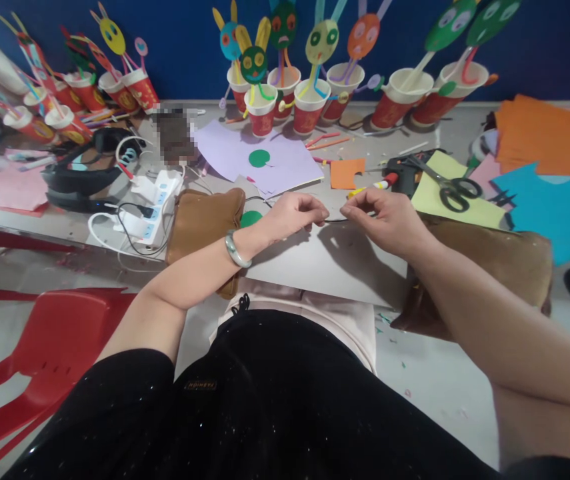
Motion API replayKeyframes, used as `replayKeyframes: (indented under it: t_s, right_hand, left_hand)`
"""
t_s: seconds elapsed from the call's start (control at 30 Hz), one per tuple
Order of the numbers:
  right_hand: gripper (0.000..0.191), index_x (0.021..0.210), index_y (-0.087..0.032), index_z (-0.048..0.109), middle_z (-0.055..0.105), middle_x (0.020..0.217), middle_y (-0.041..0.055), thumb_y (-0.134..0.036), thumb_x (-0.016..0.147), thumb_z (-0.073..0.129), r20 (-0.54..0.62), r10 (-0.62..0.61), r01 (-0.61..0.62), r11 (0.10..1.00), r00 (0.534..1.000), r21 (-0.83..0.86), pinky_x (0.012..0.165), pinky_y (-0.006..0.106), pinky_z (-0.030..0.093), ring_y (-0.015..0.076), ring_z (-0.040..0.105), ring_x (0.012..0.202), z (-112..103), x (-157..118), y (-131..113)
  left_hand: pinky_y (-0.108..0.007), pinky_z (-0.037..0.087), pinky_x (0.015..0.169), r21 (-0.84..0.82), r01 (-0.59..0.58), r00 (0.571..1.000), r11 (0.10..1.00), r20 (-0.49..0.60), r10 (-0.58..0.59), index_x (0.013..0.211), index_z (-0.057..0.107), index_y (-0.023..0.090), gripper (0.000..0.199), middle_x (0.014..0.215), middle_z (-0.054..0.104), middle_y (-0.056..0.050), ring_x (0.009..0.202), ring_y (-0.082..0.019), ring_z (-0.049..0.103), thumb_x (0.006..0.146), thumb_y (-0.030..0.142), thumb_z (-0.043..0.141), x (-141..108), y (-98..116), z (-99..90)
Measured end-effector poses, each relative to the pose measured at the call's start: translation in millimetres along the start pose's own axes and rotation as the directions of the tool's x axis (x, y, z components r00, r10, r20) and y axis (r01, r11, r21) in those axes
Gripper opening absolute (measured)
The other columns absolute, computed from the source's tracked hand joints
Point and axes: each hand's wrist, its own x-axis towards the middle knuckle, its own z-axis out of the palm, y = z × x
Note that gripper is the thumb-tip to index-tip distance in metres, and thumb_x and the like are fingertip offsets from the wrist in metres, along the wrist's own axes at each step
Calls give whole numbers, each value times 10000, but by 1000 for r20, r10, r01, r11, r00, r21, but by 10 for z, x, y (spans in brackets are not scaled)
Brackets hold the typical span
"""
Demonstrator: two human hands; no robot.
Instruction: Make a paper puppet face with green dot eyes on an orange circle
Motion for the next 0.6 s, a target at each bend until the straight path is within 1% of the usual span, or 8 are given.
replayKeyframes:
  t_s: [0.07,0.13,0.2,0.3,0.37,0.43,0.5,0.6]
  right_hand:
    - [264,920,-235,770,811,917,87,-462,959,639,23,4,-3,999,1000,-34,793,395,579,274,734,862,-51,-22,89]
    - [226,930,-210,787,815,928,103,-376,936,636,89,25,-19,997,996,-68,796,396,577,264,727,835,-96,-52,182]
    - [212,928,-193,798,813,945,120,-311,908,623,131,38,-21,992,991,-126,802,406,572,257,717,808,-116,-91,269]
    - [219,924,-228,807,796,942,114,-318,917,608,130,-14,43,973,991,-227,812,426,567,273,718,821,-94,-172,368]
    - [243,931,-252,810,783,939,114,-349,945,588,121,-53,85,957,991,-277,814,442,564,293,722,844,-67,-235,403]
    - [270,956,-250,809,776,954,124,-359,967,562,115,-68,101,945,991,-311,822,456,561,305,720,855,-51,-296,413]
    - [267,972,-239,804,771,948,128,-345,972,558,108,-82,113,939,991,-326,819,454,555,303,712,847,-56,-347,406]
    - [254,966,-217,798,768,920,128,-317,969,565,96,-108,133,942,989,-308,787,425,539,279,700,810,-86,-404,386]
  left_hand:
    - [-303,487,739,216,-93,995,972,36,88,836,750,149,105,828,747,-28,709,-114,612,932,156,709,26,-38,-18]
    - [-336,496,803,410,-183,982,894,122,145,882,790,160,96,863,759,-42,784,-157,648,909,147,699,58,-77,4]
    - [-368,497,849,564,-249,967,787,194,167,1013,826,175,187,940,771,-70,882,-208,675,919,159,666,99,-104,64]
    - [-419,471,964,746,-335,942,576,260,211,1128,834,186,309,1067,755,-122,1047,-271,666,951,138,585,173,-106,181]
    - [-441,435,1006,814,-378,923,442,298,243,1131,833,204,343,1136,729,-140,1120,-296,638,1001,154,520,217,-92,247]
    - [-445,414,988,848,-400,911,348,325,253,1134,827,220,375,1181,703,-146,1160,-311,611,1061,212,459,246,-79,295]
    - [-442,401,966,863,-416,902,286,353,249,1148,818,221,389,1216,686,-152,1191,-318,591,1090,240,434,261,-79,330]
    - [-451,391,994,873,-429,895,232,377,236,1149,807,195,369,1258,675,-163,1228,-322,577,1086,193,443,267,-110,376]
